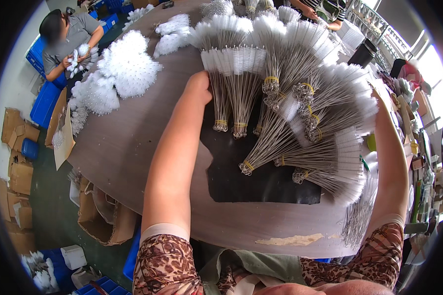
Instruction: Trimming and organizing white cleaning brushes in a factory setting.
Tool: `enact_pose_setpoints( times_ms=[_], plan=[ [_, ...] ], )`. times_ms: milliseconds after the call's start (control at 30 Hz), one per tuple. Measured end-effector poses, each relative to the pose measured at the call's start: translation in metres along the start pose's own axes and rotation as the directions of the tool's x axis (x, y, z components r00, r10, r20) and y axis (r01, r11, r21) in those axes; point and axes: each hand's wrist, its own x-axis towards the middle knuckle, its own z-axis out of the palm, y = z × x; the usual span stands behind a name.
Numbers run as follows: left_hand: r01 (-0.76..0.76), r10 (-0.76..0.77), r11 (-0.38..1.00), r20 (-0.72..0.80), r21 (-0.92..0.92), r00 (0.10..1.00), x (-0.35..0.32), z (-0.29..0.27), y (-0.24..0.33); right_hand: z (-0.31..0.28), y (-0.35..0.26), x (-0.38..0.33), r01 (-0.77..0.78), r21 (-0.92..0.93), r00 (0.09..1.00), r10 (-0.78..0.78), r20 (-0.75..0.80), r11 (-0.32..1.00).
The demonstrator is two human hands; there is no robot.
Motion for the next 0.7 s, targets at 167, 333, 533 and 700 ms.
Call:
enact_pose_setpoints(
  times_ms=[167,333,533,700],
  plan=[
    [-0.192,0.368,0.587,-0.047,0.786,0.929,-0.006,0.02,0.021,-0.009,0.011,0.033,0.038,0.001,0.999,-0.038,0.028,0.999],
    [-0.058,0.654,0.009,0.038,0.998,0.756,0.046,0.004,0.017,-0.009,0.031,0.065,0.064,0.01,0.995,-0.065,0.07,0.998],
    [-0.345,0.431,-0.146,0.374,0.927,0.822,0.142,-0.041,0.039,0.018,0.024,0.089,0.125,0.059,0.98,-0.132,0.146,0.99],
    [-0.16,0.275,-0.225,0.22,0.961,0.936,0.11,0.02,-0.008,-0.014,0.04,0.091,0.109,-0.004,0.985,-0.107,0.132,0.994]
  ],
)
